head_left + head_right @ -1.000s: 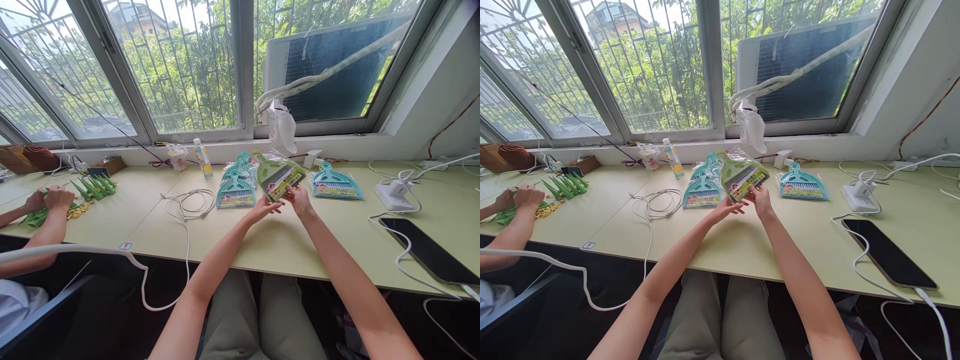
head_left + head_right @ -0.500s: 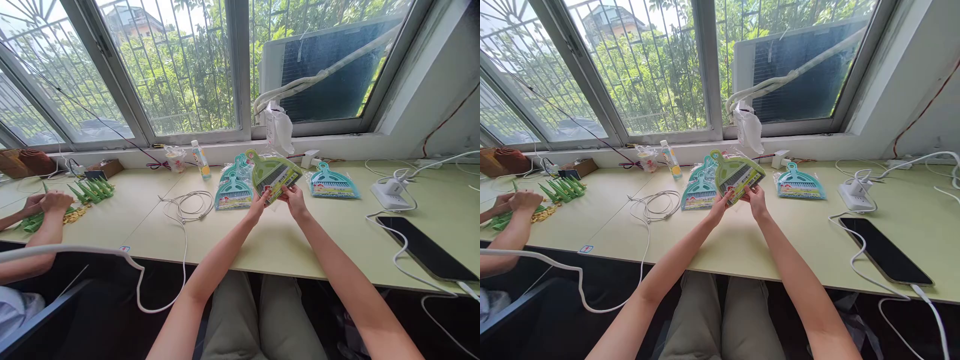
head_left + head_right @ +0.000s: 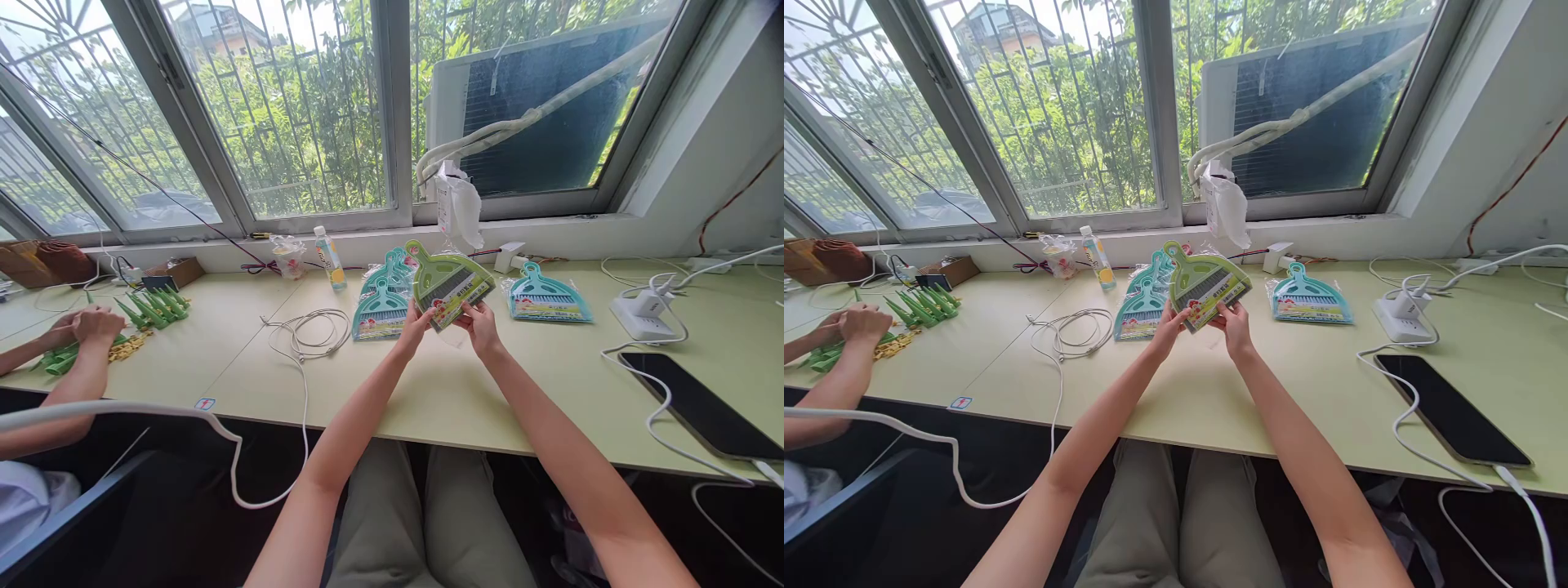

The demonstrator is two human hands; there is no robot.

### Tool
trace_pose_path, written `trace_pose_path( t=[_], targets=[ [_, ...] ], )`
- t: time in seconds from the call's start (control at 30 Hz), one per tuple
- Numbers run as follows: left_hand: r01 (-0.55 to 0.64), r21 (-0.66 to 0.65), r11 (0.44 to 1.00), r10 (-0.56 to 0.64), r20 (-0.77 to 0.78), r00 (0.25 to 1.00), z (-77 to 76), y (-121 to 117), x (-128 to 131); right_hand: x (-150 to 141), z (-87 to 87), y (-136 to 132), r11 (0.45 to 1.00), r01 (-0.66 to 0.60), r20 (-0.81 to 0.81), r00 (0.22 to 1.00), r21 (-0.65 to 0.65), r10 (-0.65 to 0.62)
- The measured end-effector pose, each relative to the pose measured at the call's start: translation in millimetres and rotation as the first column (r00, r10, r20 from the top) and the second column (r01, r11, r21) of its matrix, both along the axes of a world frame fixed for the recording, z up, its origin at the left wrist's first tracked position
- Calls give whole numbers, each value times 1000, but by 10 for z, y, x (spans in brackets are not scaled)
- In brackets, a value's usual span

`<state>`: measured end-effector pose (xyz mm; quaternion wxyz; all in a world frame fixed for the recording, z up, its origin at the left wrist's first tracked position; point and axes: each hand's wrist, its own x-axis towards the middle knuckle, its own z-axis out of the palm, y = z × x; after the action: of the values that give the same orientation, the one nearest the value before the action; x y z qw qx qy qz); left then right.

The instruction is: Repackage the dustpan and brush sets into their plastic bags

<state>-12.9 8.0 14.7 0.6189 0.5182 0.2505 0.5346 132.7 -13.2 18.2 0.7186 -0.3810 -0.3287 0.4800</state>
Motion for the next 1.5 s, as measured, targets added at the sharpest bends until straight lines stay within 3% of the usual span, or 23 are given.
trace_pose_path(
  t=[0.2, 0.37, 0.63, 1.03, 1.33, 1.5],
  targets=[
    [-21, -17, 1000, 21, -3, 1000, -54, -72, 66, 11, -4, -11, 997, 66, 46, 997, -41, -64],
    [-74, -19, 997, 75, 14, 997, -50, -50, 74, 5, 13, 6, 998, 11, 69, 998, -57, -7],
    [-67, 15, 998, 67, 0, 998, -80, -67, 101, -13, -78, 18, 994, 76, 10, 997, -78, -76],
    [-187, 43, 981, 185, 39, 982, -129, 50, 88, 86, -20, 86, 981, -194, -2, 981, -9, 194],
    [-131, 59, 990, 138, -127, 982, -82, -18, 52, 81, -125, 108, 996, -90, 20, 996, 18, 90],
    [-12, 7, 1000, 12, -92, 996, -87, -62, 72, 104, -101, 99, 997, -80, 43, 996, -11, 80]
  ],
)
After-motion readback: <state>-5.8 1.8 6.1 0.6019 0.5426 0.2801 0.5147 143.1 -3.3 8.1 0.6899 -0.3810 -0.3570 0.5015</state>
